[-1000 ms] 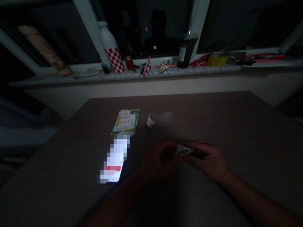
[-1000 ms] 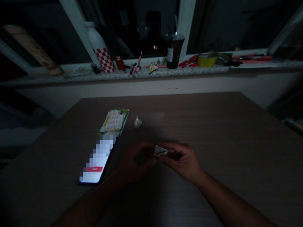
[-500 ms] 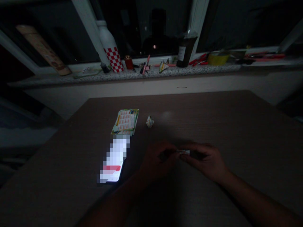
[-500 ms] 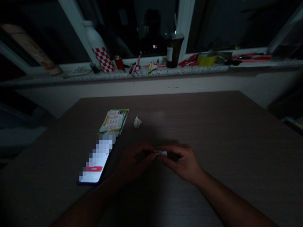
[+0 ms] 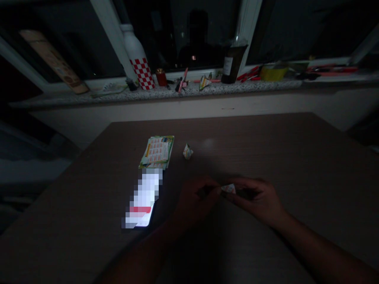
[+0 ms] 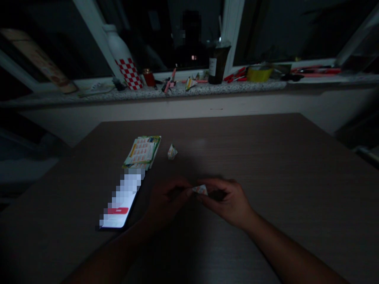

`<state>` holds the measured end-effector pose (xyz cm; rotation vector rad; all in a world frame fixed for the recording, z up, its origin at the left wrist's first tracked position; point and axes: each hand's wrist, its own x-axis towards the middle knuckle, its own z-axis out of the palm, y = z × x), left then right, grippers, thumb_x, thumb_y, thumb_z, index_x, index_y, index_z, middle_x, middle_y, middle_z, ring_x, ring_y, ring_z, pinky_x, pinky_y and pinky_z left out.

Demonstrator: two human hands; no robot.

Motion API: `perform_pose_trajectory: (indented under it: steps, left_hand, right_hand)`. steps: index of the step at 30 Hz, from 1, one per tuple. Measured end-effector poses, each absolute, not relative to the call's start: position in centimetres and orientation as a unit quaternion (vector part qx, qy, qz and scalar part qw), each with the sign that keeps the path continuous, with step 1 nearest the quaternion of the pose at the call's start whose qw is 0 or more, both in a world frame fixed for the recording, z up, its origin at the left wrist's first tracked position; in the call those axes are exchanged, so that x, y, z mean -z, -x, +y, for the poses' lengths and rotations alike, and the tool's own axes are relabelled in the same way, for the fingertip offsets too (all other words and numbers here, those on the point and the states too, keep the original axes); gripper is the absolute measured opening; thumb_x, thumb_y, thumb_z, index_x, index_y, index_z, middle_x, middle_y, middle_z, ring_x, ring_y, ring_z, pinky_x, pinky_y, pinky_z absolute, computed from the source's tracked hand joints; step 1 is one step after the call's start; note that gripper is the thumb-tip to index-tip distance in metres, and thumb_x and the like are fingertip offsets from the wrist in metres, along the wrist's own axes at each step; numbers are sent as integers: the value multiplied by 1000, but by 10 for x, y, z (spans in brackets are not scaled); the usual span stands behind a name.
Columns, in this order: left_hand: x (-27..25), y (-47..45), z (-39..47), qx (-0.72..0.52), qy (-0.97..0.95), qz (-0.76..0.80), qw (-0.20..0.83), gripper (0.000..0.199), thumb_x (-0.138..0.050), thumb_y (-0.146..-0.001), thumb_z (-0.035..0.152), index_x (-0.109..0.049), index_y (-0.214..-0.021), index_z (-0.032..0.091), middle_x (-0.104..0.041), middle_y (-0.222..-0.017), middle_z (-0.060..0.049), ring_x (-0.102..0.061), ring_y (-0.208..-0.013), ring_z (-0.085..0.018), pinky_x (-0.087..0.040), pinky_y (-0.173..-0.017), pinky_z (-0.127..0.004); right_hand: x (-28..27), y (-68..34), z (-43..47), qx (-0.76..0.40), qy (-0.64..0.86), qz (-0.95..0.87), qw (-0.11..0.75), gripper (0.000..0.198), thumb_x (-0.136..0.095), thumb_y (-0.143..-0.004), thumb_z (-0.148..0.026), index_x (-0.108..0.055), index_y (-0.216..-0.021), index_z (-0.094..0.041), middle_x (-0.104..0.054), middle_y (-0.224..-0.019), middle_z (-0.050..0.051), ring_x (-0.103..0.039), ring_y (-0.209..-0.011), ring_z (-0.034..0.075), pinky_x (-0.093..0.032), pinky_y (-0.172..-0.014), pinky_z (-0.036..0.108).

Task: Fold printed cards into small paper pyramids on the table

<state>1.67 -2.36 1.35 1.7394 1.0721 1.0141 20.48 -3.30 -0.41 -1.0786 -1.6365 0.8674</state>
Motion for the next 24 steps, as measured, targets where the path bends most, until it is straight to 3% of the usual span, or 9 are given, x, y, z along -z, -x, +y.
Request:
perform_pose_trajectory:
  steps: [10, 16, 24]
  left_hand:
    - [-14, -16, -20, -334, -653, 448, 511, 21, -62, -78, 34, -66, -81, 14, -63, -72, -2, -55, -66, -13, -40, -59, -22]
    - [-11, -15, -19, -300, -646, 445, 543, 31, -56, -82, 42, -66, -75, 13, -56, -59, 1, -48, -54, -9, -34, -51, -20]
    - [-4, -17, -17, -313, -589, 418, 617, 31, -59, -80, 41, -66, -73, 12, -60, -60, -1, -51, -51, -9, -37, -50, -20]
  right_hand:
    - [-1, -204, -32, -426, 435, -651, 454, 17, -73, -70, -20, -72, -86, -18, -75, -73, 3, -67, -62, 14, -53, -57, 21]
    - [-3, -204, -31, -553, 404, -583, 437, 14, -73, -72, -19, -72, -86, -19, -74, -73, 1, -67, -64, 11, -52, -58, 17]
    - [-4, -207, -27, -651, 360, -530, 407, 12, -71, -76, -22, -73, -86, -17, -74, -75, 3, -67, -63, 10, -53, -58, 18]
